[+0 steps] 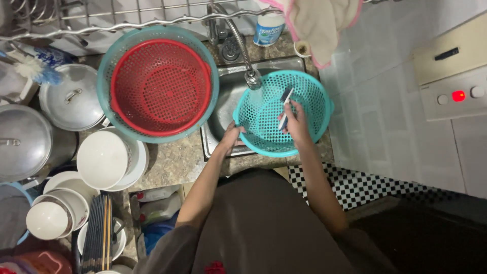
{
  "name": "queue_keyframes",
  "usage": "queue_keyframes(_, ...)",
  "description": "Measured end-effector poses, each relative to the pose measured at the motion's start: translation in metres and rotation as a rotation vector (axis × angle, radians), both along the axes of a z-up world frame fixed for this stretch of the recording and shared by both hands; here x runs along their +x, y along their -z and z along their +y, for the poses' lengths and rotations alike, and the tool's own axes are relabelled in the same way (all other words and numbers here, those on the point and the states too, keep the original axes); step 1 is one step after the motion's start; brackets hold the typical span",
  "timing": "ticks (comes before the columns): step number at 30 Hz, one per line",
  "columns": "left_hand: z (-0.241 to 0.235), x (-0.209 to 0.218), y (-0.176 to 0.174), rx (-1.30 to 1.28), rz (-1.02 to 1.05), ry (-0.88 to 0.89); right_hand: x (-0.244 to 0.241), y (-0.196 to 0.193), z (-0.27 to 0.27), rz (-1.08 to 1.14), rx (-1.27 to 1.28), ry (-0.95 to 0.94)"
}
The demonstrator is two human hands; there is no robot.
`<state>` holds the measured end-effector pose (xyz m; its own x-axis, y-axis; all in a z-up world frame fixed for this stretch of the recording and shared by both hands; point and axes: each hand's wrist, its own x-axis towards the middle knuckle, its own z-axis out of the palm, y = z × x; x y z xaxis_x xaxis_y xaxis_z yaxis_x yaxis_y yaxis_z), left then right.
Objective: The person washes a plastic basket or colander with soap and a brush in a kitchen sink.
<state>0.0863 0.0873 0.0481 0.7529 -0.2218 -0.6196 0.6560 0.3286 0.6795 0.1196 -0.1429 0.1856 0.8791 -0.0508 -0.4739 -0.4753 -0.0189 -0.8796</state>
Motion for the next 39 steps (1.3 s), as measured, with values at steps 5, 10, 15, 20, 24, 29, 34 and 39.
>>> queue_keyframes(5,-0.018,0.021,-0.003,-0.145,0.082,-0.026,-0.040,-0.057,-0.007,-0.246,0.150,0.050)
queue_keyframes(10,-0.042,0.046,0.005,-0.223,0.055,-0.005,-0.061,-0.104,-0.015,-0.394,0.258,0.216)
queue_keyframes(15,-0.055,0.072,0.022,-0.301,-0.033,-0.072,-0.073,-0.108,-0.032,-0.482,0.319,0.378)
queue_keyframes(20,-0.058,0.077,-0.001,-0.348,-0.028,-0.136,-0.083,-0.110,-0.031,-0.420,0.247,0.392)
queue_keyframes(24,-0.063,0.085,0.011,-0.439,-0.001,-0.262,-0.088,-0.105,-0.031,-0.341,0.189,0.407)
queue_keyframes(29,-0.060,0.083,-0.006,-0.485,-0.067,-0.338,-0.084,-0.080,-0.035,-0.302,0.107,0.299)
queue_keyframes(34,-0.049,0.072,0.014,-0.453,-0.144,-0.356,-0.077,-0.049,-0.035,-0.200,-0.001,0.198)
queue_keyframes(39,-0.037,0.054,0.003,-0.427,-0.203,-0.461,-0.073,0.022,-0.049,-0.155,-0.093,0.100)
